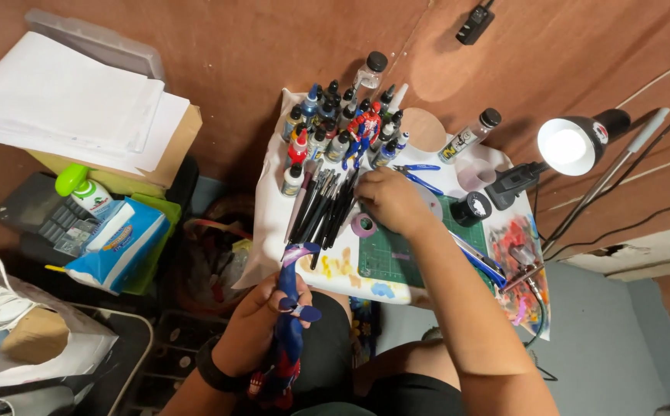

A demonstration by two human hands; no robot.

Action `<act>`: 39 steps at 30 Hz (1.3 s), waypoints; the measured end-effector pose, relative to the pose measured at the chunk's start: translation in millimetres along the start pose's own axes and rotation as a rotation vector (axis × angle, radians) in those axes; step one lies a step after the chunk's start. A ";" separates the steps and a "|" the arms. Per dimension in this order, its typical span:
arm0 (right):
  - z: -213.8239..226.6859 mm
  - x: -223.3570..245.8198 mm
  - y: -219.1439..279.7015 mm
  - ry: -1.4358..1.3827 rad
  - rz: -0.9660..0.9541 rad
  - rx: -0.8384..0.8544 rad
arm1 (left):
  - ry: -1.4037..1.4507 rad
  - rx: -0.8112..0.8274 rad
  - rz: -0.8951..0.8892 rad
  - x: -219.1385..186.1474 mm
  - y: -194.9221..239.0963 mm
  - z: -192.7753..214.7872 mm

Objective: Airbrushing and detailing a Spider-Man action figure at a workbench.

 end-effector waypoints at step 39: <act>132.0 112.7 236.1 -1.517 -0.456 -1.383 | -0.358 0.201 0.193 92.6 -49.2 -119.5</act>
Point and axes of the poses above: each hand's wrist, its own y-axis away from the middle knuckle, its own z-axis out of the back of the hand, x = y × z, the point moved 7 cm from there along -y, towards the middle knuckle, and after that the axes turned 5 degrees about y, right-handed, at the moved point
